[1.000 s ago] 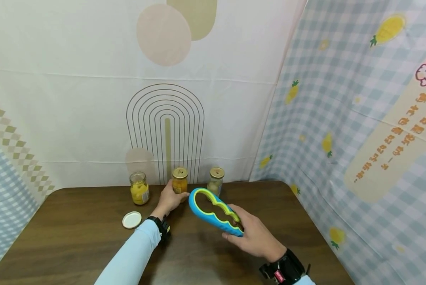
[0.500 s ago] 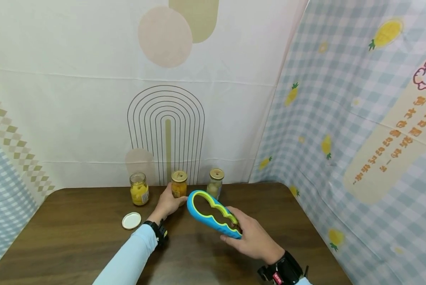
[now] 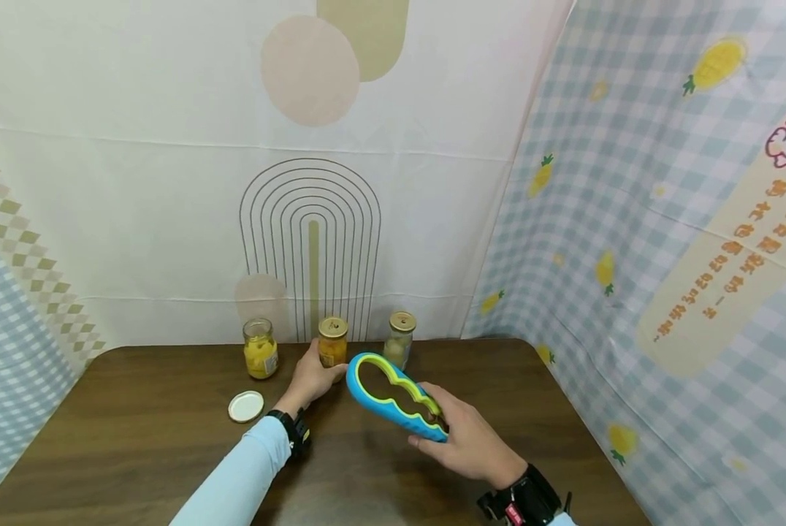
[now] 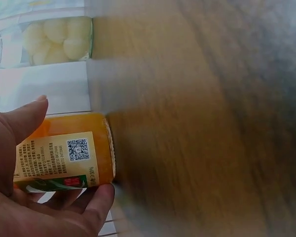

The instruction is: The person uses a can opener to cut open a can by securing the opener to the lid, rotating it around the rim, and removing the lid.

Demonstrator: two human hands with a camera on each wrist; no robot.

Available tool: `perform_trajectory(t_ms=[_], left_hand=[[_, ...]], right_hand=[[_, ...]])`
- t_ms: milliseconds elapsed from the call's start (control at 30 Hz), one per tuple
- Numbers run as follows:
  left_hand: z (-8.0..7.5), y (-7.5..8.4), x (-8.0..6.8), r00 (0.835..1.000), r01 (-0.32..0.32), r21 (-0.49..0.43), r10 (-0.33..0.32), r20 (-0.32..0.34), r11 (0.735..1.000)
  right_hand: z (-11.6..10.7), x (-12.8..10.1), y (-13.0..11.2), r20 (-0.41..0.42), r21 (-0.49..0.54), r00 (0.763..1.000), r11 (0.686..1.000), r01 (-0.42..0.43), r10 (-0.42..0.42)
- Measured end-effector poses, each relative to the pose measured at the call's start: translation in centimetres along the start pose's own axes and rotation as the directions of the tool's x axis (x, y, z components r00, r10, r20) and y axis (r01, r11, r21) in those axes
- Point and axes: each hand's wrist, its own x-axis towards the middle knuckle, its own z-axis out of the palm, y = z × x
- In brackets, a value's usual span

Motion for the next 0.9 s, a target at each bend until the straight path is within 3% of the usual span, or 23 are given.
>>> perform_trajectory(t_ms=[333,567,900], left_hand=[[-0.3,0.1,-0.8,1.0,-0.015,0.021,0.015,0.007,1.0],[-0.2,-0.2,-1.1,1.0,-0.025,-0.049,0.024,-0.004,0.998],[-0.6,0.5,-3.9,0.998,-0.06,-0.093,0.062,0.023,0.994]], right_hand=[[0.1,0.2,-0.5,0.012,0.004,1.0,1.0,0.018,-0.018],[-0.1,0.2,-0.6,0.015,0.008,1.0,1.0,0.013,-0.013],[-0.3,0.3,-0.6,0.0,0.017,0.999,0.999,0.032,-0.032]])
